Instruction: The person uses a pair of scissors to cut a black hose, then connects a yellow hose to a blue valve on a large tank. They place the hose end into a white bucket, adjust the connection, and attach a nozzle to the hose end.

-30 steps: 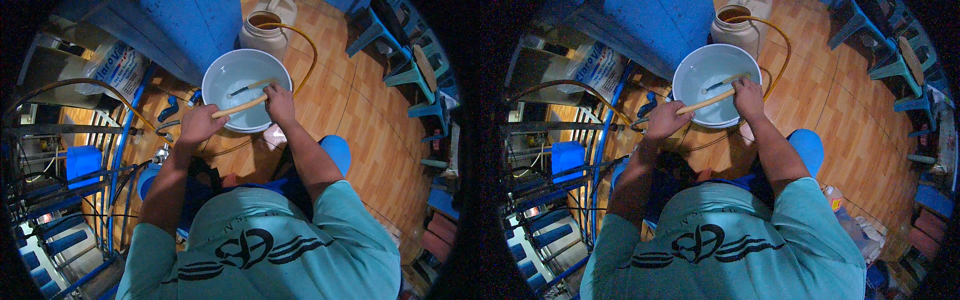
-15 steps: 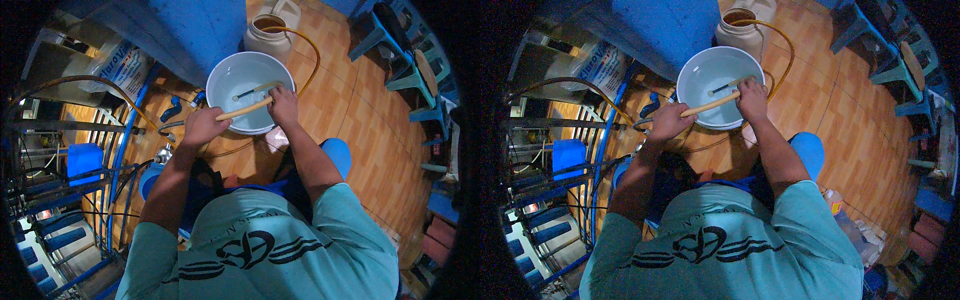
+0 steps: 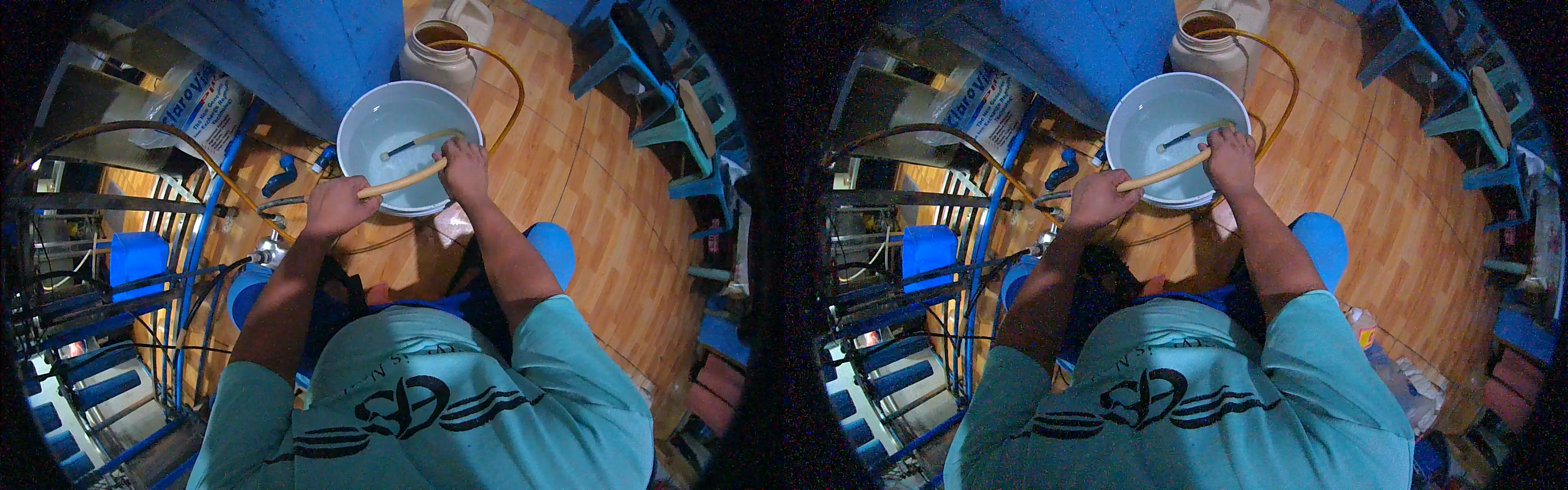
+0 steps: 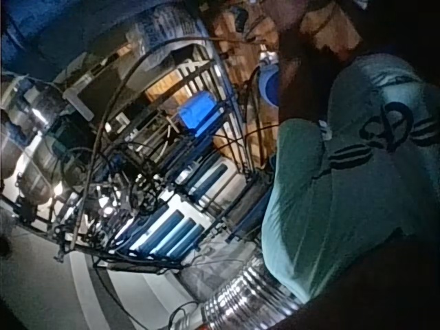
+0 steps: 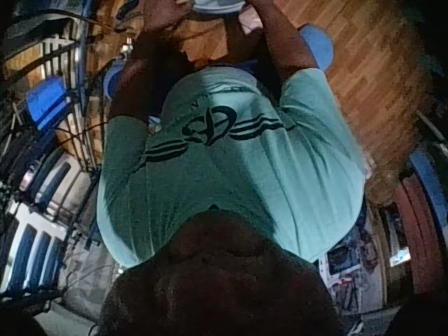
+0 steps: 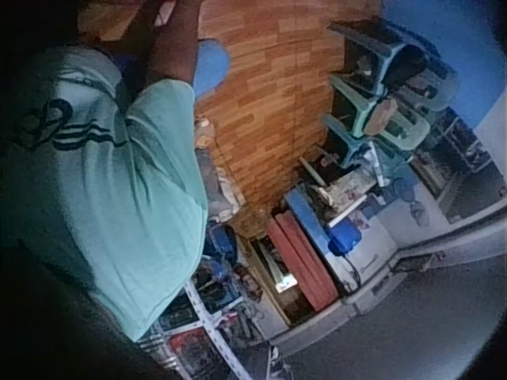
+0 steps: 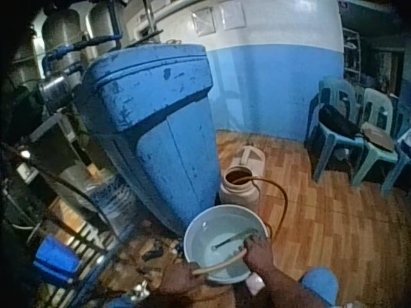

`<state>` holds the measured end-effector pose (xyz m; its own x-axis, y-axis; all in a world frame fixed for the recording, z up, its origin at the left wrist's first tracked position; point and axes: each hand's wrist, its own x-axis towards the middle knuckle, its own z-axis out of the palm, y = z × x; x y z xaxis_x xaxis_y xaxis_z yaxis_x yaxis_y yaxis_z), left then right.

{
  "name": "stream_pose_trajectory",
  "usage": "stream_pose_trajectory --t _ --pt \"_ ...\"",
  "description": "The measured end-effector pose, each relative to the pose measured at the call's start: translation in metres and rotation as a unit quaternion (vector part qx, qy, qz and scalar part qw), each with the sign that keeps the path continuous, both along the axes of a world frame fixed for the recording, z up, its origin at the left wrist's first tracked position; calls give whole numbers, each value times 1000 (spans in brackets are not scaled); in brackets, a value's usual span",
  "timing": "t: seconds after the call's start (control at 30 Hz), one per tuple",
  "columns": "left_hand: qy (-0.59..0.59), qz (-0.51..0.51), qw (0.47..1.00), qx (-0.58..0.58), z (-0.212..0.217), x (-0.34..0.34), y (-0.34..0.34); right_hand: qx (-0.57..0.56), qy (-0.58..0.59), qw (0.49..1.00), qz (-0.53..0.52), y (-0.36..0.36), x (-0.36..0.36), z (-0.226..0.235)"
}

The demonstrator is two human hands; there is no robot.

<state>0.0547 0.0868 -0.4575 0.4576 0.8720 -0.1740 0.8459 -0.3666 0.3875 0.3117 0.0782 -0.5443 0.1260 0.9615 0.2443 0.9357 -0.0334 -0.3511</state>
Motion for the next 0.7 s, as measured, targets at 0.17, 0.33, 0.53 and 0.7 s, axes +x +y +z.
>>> stream_pose_trajectory --t 0.17,0.33,0.53,0.7 --pt "2 12 1000 -13 0 -1 0 7 -4 1000 7 0 -2 1" --pt "16 3 1000 -6 4 2 2 16 -22 1000 9 1 0 -2" --pt "21 10 1000 -10 3 3 4 21 -10 1000 7 -1 -1 1" --pt "11 6 1000 -7 -4 2 5 -3 -5 1000 7 2 0 -6"
